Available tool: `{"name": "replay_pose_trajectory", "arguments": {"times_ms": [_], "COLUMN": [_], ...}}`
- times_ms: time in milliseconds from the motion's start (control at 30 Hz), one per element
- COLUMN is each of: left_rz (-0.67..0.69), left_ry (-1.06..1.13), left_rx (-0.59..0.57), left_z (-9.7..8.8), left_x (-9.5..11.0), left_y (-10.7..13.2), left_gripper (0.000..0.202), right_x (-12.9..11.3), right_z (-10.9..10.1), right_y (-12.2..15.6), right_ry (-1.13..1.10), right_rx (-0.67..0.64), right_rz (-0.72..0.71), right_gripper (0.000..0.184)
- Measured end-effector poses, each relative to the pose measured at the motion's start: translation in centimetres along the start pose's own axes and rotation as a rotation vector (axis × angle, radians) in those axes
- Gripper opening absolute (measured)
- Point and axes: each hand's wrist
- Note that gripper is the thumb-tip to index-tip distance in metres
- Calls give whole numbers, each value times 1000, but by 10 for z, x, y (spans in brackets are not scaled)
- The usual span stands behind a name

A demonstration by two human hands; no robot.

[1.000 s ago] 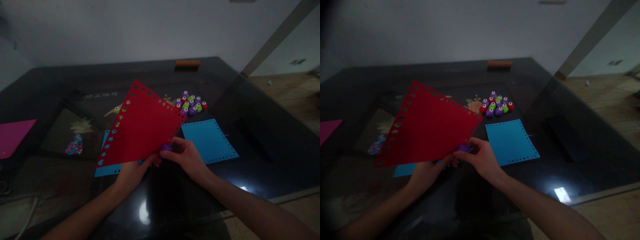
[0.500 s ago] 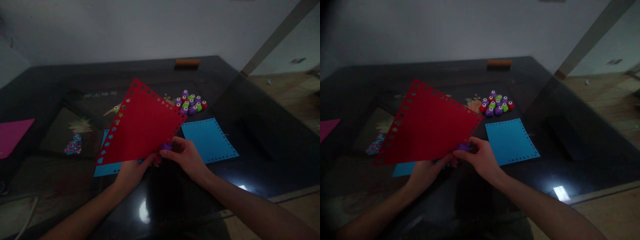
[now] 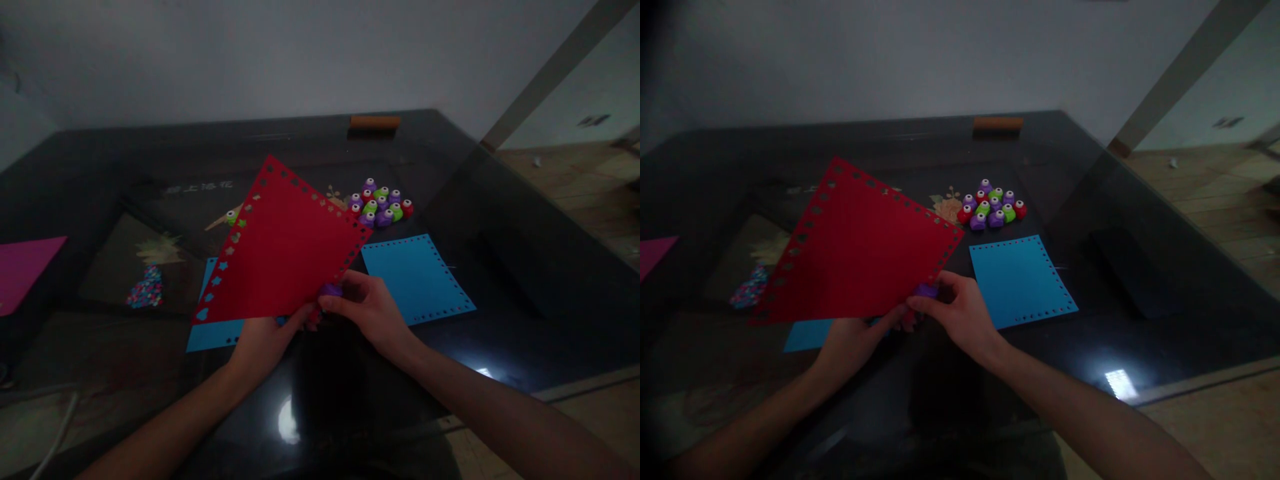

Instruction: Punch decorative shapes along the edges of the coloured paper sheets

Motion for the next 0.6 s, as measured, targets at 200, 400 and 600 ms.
{"name": "replay_pose_trajectory", "arguments": {"times_ms": [200,400,600], "left_rz": [64,41,-11], "left_ry": [-6,-106,-167], "left_rx": [37,73,102], "left_z": [1,0,-2], "left_x": [-2,-5,-6], "left_y": [0,-1,-1], "left_gripper": [22,27,29], "right_x": [-1,-2,-1], "right_z": [-1,0,0], "right_y": [-1,-1,-1], "right_ry": [73,46,67], "right_rx": [27,14,1], "right_rz": [-33,-23,-8], "right_gripper": [27,28,28]}}
Point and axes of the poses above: each hand's wrist, its own y-axis away from the middle knuckle, its own z-axis out of the palm, x = y × z, and after that the axes turned 1 degree about -x, right-handed
